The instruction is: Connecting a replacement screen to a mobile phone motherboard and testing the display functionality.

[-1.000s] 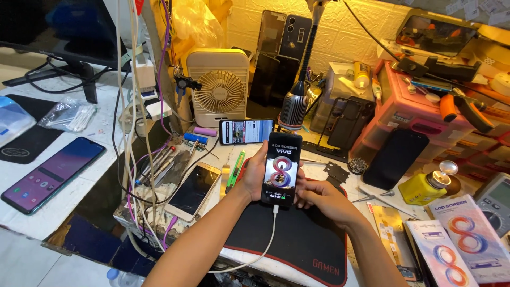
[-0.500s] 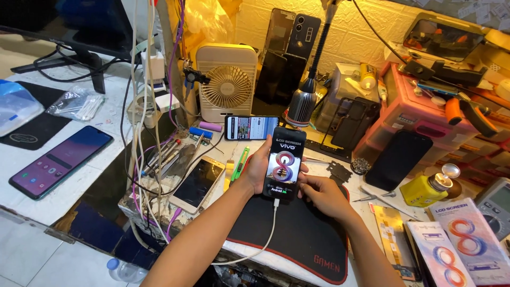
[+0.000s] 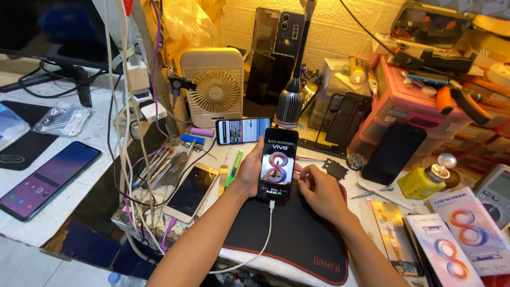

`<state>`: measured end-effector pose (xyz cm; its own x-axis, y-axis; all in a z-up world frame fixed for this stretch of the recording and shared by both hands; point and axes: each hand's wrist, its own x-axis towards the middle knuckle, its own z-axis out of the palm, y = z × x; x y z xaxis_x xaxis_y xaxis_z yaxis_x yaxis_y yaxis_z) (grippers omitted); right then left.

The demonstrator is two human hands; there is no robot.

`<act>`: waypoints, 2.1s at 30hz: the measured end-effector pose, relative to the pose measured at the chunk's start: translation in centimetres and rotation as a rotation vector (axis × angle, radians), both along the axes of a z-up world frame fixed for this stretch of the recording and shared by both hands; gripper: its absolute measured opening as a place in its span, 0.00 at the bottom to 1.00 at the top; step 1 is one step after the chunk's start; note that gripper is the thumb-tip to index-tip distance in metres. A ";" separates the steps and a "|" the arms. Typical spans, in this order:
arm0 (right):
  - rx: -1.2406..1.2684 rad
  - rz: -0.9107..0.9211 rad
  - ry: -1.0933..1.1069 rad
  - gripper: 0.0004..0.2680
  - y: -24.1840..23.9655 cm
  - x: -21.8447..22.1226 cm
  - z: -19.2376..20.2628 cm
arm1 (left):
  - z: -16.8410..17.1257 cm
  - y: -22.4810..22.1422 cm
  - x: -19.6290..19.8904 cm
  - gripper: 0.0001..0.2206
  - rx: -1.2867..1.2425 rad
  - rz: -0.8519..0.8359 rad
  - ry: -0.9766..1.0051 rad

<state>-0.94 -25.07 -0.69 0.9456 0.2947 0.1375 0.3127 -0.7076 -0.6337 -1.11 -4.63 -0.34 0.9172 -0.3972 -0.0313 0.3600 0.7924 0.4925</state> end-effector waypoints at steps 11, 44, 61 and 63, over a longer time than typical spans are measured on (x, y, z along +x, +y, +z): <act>-0.189 -0.088 0.046 0.09 0.2 -1.3 1.5 | 0.0 0.3 -0.1 0.35 0.009 0.017 -0.030; -0.413 0.031 0.225 0.11 0.5 -1.6 2.9 | 0.7 0.2 -0.4 0.34 -0.032 -0.049 -0.049; -0.330 0.033 0.158 0.09 0.3 -1.0 2.7 | -1.2 -1.2 0.2 0.33 0.144 -0.053 0.184; -0.249 0.061 0.111 0.10 0.2 -1.0 3.0 | -1.6 -0.9 0.9 0.33 0.222 0.027 0.164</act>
<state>-1.94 -24.91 2.26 0.9304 0.3631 -0.0499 0.2976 -0.8279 -0.4755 -0.18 -5.57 -1.93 0.9029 -0.3396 -0.2636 0.4293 0.6818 0.5923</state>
